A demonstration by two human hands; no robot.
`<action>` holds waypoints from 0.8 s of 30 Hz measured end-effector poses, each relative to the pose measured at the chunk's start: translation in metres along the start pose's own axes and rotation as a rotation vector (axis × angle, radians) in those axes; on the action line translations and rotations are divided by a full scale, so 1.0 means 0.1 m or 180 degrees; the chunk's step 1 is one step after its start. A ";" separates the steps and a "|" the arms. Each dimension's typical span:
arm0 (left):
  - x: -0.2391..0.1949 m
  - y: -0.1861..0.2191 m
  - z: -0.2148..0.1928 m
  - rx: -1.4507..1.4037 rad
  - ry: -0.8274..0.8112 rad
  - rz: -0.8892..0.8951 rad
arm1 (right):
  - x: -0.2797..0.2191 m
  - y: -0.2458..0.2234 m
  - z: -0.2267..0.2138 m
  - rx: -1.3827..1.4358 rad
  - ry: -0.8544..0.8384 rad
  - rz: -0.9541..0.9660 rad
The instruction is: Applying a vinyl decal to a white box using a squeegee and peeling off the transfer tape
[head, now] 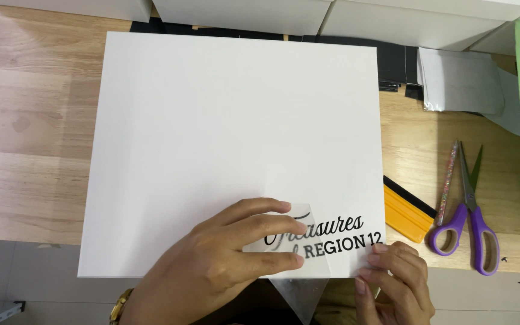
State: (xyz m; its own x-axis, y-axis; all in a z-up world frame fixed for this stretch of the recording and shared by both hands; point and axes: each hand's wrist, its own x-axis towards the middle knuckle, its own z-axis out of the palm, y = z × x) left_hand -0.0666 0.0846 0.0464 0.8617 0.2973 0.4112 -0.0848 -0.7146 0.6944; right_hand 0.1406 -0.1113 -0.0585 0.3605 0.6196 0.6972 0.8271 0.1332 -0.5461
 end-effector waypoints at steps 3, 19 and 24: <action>-0.05 -0.03 -0.03 0.0068 -0.0048 -0.0004 | -0.02 0.01 0.00 -0.0009 0.0003 -0.0007; -0.26 -0.06 -0.23 0.0040 -0.0164 -0.0069 | -0.08 0.01 0.01 -0.0145 -0.0017 -0.0008; -0.30 -0.06 -0.29 -0.0046 -0.0209 -0.0143 | -0.10 0.02 0.04 -0.0123 0.0055 0.0006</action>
State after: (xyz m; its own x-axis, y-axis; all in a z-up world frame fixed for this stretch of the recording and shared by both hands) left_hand -0.1062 0.0981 0.0470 0.8958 0.2863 0.3400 -0.0521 -0.6921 0.7200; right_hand 0.1376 -0.1142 -0.0682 0.3693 0.6064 0.7042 0.8423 0.1017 -0.5293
